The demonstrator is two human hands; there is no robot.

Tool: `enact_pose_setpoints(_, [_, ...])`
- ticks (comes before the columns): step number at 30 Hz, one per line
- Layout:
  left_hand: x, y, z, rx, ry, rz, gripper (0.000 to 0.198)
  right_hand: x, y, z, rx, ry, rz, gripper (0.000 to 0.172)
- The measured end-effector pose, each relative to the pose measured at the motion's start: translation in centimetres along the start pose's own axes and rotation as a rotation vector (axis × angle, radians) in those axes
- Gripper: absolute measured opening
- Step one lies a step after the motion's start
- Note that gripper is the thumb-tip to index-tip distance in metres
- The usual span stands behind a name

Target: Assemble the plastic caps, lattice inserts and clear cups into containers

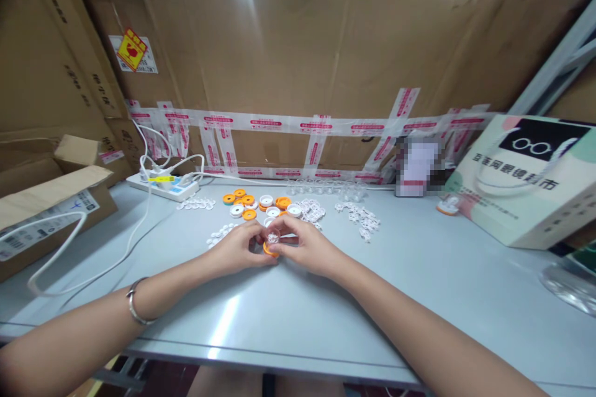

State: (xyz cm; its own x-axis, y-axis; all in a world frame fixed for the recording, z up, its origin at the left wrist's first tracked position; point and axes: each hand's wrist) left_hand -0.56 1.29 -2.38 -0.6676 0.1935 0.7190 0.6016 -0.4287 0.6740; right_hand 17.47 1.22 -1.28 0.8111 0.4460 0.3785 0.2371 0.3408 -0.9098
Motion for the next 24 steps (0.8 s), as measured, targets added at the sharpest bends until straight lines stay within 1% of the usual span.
enact_pose_setpoints(2, [0.1,0.1,0.1,0.040,-0.013,-0.124,0.027,0.1,-0.1,0.0,-0.012,0.033,0.029,0.023])
enact_pose_setpoints(4, [0.2,0.3,0.2,0.086,-0.039,-0.336,0.027,0.2,-0.3,0.1,-0.011,0.079,0.062,0.023])
enact_pose_setpoints(7, [0.5,1.0,0.2,0.144,-0.063,-0.628,0.032,0.6,-1.0,0.1,-0.002,0.156,0.116,0.024])
enact_pose_setpoints(11, [1.1,2.3,-0.3,0.159,-0.045,-0.809,0.033,1.2,-2.1,-0.1,-0.003,0.249,0.182,0.023])
enact_pose_setpoints(14, [1.4,2.9,-0.7,0.103,-0.053,-0.888,0.028,1.4,-3.0,-0.4,0.008,0.292,0.242,0.021])
enact_pose_setpoints(17, [1.5,3.2,-0.9,0.059,-0.080,-0.910,0.024,1.4,-3.5,-0.7,0.038,0.307,0.300,0.018])
enact_pose_setpoints(21, [1.3,3.4,-1.1,0.060,-0.116,-0.888,0.023,1.2,-3.7,-0.9,0.057,0.323,0.304,0.020])
enact_pose_setpoints(24, [1.3,3.4,-1.2,0.053,-0.119,-0.860,0.023,1.1,-3.8,-1.0,0.067,0.315,0.293,0.021])
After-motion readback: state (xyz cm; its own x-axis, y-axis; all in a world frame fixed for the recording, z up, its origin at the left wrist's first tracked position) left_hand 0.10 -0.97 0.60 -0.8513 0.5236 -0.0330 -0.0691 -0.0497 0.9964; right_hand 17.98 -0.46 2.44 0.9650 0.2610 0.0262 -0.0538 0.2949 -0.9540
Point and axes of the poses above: each hand's wrist, its own z-axis towards the middle knuckle, its own x-axis out of the back of the hand, y = z × x, and after that the axes turned 1 degree about -x, right-handed
